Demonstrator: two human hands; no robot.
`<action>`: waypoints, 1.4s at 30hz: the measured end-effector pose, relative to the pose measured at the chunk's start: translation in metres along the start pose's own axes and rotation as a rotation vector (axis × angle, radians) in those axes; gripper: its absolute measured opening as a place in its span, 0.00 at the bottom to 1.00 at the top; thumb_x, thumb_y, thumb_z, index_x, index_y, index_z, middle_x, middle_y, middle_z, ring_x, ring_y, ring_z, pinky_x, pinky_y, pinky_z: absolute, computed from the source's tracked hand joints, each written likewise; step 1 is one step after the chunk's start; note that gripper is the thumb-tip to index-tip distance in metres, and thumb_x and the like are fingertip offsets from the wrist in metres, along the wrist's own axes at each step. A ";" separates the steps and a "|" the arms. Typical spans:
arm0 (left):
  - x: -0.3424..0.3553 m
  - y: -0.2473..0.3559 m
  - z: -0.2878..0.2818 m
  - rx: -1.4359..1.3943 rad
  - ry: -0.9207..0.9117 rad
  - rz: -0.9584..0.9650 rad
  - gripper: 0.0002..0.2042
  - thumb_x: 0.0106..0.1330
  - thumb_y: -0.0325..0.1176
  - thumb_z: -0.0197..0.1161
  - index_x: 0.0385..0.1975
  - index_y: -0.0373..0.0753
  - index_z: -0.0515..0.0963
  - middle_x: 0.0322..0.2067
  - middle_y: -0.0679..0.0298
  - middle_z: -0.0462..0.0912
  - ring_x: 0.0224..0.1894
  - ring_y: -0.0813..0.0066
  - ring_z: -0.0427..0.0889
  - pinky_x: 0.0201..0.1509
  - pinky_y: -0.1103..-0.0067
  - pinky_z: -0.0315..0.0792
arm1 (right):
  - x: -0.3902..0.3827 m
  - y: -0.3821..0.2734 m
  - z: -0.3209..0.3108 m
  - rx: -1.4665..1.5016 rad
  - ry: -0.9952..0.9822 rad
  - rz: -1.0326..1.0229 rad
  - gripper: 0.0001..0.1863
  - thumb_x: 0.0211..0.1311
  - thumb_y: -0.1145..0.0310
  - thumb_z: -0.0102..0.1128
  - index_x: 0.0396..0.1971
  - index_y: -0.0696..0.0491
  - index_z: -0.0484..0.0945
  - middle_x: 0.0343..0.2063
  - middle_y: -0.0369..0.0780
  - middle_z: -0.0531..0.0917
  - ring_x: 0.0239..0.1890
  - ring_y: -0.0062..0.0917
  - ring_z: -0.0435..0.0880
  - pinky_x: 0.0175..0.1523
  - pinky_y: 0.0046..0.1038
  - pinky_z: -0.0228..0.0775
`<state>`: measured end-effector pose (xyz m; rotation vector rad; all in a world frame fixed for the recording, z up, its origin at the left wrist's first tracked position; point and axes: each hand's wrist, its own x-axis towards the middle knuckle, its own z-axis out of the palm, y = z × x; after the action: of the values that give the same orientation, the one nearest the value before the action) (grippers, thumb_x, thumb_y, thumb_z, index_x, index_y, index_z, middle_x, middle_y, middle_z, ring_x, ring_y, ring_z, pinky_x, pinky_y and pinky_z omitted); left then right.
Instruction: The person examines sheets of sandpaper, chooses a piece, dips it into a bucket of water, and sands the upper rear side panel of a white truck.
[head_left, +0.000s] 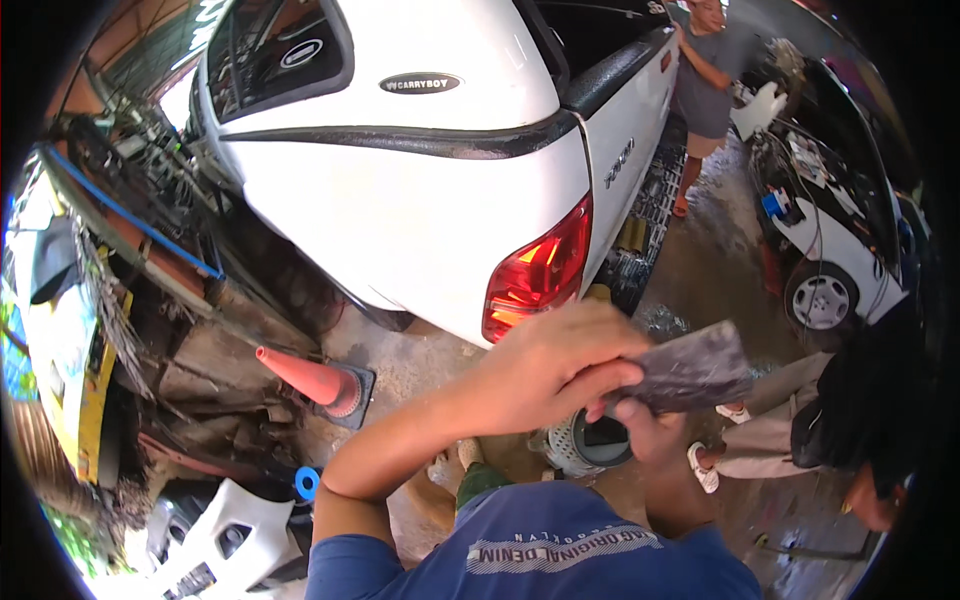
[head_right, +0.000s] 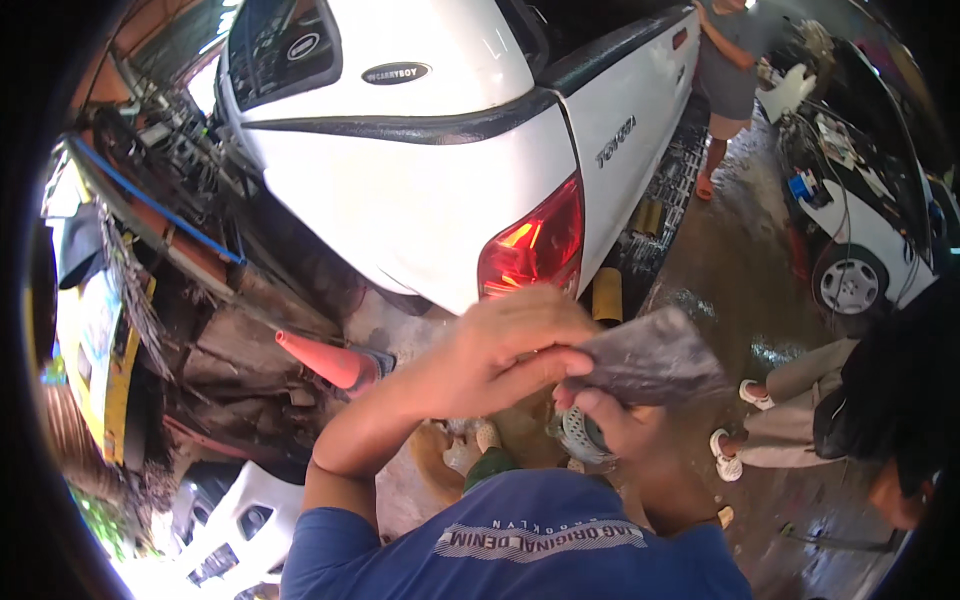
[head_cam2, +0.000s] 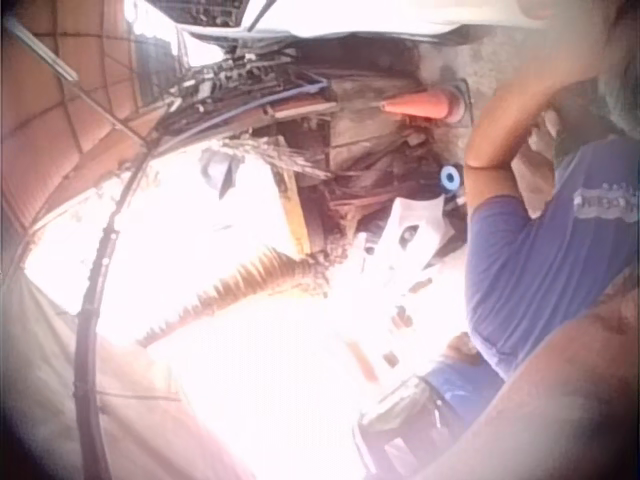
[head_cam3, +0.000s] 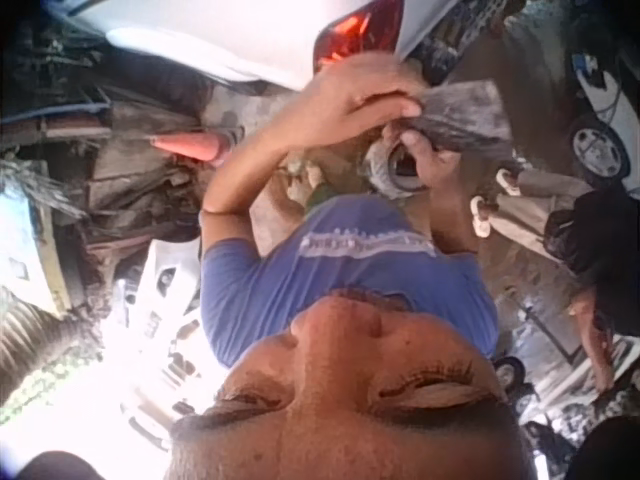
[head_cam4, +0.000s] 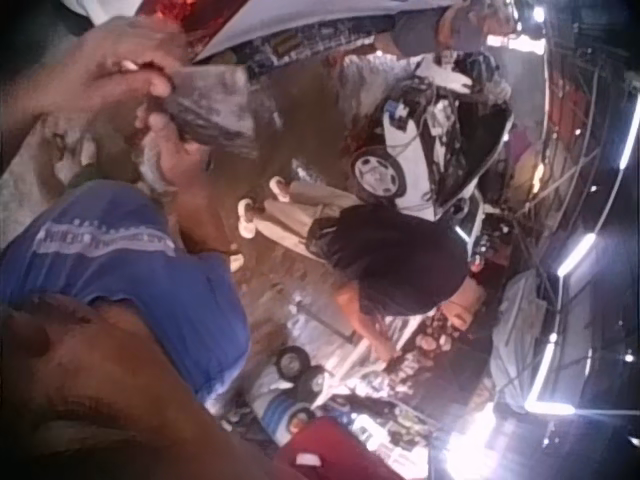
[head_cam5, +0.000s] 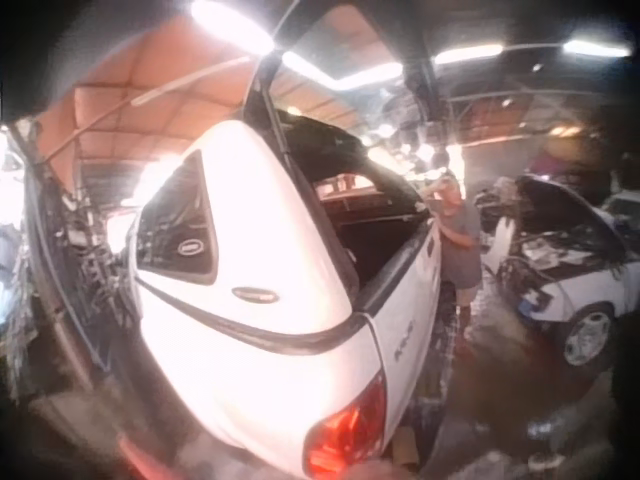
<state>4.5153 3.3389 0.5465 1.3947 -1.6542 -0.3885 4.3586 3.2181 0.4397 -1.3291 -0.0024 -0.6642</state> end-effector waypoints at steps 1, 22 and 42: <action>0.005 -0.004 -0.012 0.127 0.058 0.100 0.13 0.66 0.31 0.64 0.48 0.36 0.79 0.40 0.55 0.81 0.43 0.58 0.81 0.47 0.70 0.73 | 0.010 -0.005 0.005 0.003 0.020 -0.029 0.20 0.64 0.67 0.60 0.51 0.63 0.72 0.33 0.44 0.83 0.31 0.27 0.83 0.39 0.31 0.79; -0.009 -0.152 -0.250 0.897 0.130 0.674 0.31 0.63 0.50 0.61 0.61 0.34 0.71 0.67 0.54 0.66 0.71 0.60 0.60 0.74 0.63 0.54 | 0.231 0.018 0.203 -0.341 0.583 -0.524 0.10 0.66 0.73 0.58 0.42 0.61 0.82 0.37 0.39 0.87 0.40 0.20 0.84 0.49 0.24 0.75; -0.052 -0.310 -0.524 0.890 1.341 -0.150 0.35 0.74 0.57 0.45 0.70 0.32 0.58 0.70 0.39 0.52 0.74 0.40 0.47 0.76 0.58 0.42 | 0.250 0.008 0.221 -0.542 0.412 -0.412 0.11 0.67 0.69 0.59 0.43 0.61 0.81 0.37 0.38 0.85 0.40 0.22 0.85 0.49 0.25 0.73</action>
<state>5.1154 3.4480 0.5811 1.7332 -0.5254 1.1380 4.6470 3.3045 0.5840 -1.7020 0.2593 -1.3502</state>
